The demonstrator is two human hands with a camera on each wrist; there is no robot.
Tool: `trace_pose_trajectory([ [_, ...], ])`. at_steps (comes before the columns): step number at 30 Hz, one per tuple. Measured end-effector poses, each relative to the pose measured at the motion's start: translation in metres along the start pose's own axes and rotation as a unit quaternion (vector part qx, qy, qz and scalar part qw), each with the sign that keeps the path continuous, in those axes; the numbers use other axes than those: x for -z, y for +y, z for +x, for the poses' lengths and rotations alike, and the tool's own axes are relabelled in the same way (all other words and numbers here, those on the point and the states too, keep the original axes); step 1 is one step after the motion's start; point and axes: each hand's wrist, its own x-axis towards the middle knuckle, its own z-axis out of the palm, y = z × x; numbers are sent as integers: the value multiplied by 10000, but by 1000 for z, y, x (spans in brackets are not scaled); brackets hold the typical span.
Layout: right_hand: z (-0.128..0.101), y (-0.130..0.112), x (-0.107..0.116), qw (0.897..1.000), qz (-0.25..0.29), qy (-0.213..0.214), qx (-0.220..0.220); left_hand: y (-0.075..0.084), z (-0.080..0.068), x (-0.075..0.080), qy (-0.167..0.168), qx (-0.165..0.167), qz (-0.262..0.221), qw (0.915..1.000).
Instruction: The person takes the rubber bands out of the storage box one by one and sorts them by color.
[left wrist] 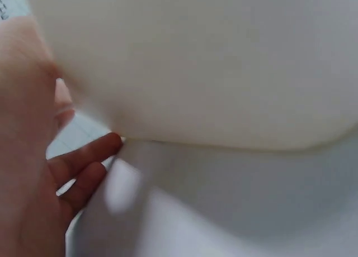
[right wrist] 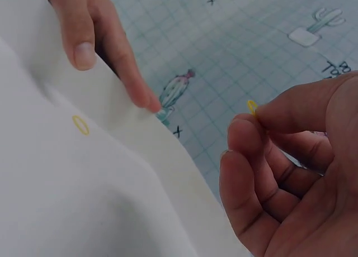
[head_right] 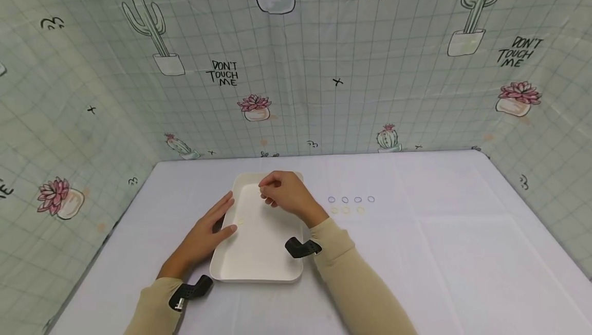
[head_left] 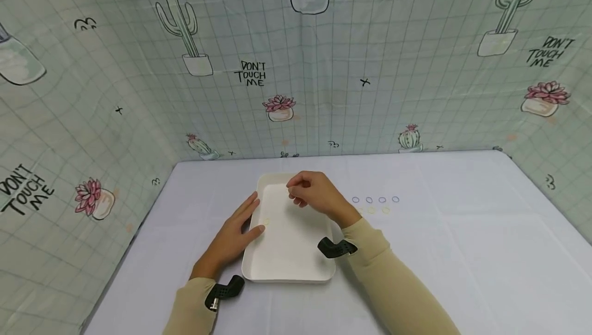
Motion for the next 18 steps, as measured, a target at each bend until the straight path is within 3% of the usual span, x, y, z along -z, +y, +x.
trace_pose_trajectory([
  [11,-36,7,39,9990,256,351,-94,6,1,7,-322,409,64,9986],
  [18,-58,21,64,9982,232,512,-210,4,2,9,-342,235,157,9990],
])
